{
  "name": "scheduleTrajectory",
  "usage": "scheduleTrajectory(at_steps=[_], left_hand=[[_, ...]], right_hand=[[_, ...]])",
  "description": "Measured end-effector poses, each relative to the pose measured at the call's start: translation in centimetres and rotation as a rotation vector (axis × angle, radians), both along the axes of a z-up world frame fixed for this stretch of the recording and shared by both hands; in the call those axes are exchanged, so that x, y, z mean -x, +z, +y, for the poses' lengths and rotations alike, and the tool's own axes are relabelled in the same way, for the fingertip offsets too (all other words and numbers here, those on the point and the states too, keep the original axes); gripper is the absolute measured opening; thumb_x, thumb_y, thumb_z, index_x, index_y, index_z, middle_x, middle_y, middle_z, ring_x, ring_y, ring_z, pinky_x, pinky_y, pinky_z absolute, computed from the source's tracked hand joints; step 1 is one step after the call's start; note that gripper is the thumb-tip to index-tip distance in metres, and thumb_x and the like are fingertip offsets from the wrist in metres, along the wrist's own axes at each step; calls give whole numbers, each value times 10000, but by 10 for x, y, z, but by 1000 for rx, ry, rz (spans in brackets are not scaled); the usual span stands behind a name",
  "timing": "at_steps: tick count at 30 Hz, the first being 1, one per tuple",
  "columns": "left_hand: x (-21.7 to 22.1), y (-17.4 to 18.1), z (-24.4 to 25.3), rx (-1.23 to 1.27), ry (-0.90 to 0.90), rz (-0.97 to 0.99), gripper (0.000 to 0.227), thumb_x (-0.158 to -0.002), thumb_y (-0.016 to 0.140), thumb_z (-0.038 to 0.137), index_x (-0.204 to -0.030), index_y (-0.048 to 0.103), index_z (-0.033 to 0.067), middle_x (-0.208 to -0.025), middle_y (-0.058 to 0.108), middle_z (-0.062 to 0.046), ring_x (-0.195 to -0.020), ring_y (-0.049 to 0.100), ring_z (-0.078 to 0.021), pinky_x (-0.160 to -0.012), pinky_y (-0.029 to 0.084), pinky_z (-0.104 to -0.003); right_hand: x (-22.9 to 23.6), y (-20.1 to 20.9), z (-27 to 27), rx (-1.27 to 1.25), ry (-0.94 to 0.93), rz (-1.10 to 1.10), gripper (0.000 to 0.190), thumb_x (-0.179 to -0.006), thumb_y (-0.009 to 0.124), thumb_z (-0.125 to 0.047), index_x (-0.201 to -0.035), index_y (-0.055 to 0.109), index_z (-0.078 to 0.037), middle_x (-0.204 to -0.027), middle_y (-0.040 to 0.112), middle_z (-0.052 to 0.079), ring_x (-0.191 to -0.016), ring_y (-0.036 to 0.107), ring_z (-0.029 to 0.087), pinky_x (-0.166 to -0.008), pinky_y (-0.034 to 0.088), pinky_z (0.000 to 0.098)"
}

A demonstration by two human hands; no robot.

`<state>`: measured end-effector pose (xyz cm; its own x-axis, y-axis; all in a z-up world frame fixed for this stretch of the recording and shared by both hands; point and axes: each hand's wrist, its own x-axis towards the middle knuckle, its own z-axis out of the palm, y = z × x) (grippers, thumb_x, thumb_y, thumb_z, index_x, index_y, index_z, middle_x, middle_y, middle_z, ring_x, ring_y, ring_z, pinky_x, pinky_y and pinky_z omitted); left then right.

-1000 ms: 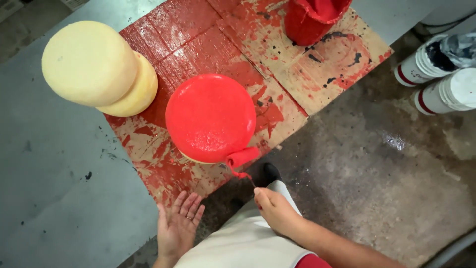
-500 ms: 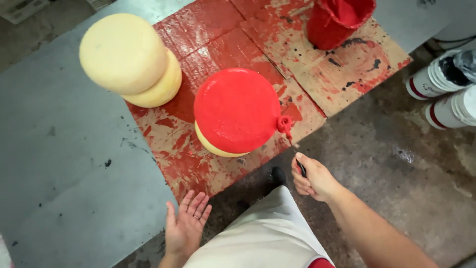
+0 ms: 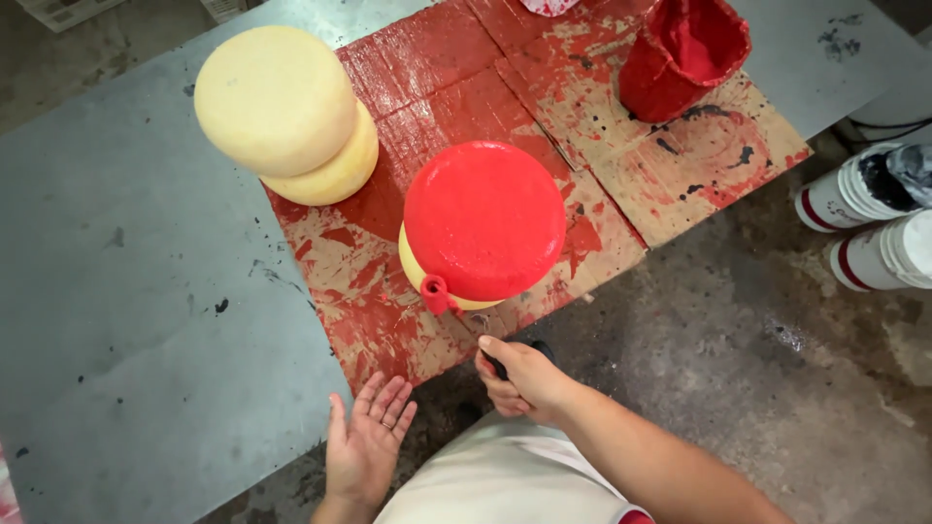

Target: Applying a protective red wax coating to cheese wheels using a brush and placing them into a crate for storage.

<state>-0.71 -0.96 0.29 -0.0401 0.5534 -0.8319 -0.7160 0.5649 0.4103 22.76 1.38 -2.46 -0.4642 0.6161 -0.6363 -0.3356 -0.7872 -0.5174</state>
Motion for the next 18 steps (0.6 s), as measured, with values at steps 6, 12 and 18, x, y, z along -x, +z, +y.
scheduleTrajectory(at_steps=[6, 12, 18], left_hand=[[-3, 19, 2, 42, 42, 5, 835, -993, 215, 634, -1577, 383, 62, -1526, 489, -223, -1426, 462, -352, -1223, 340, -478], [-15, -1, 5, 43, 42, -23, 800, -1010, 246, 641, -1526, 434, 59, -1486, 511, -211, -1405, 479, -339, -1197, 357, -470], [-42, -16, 17, -41, 21, 9, 824, -999, 232, 667, -1502, 418, 42, -1457, 498, -238, -1366, 477, -350, -1197, 347, -485]], right_hand=[[-84, -23, -31, 50, 16, -41, 497, -1057, 479, -476, -758, 451, -80, -380, 205, -1, -263, 211, 128, -293, 112, 281], [-147, 11, -11, -17, -213, -302, 491, -1097, 424, -375, -744, 462, -35, -372, 204, 28, -267, 176, 150, -328, 101, 305], [-156, 18, 76, -171, -137, -406, 557, -1099, 379, -429, -662, 395, -84, -352, 211, 31, -279, 154, 148, -356, 134, 281]])
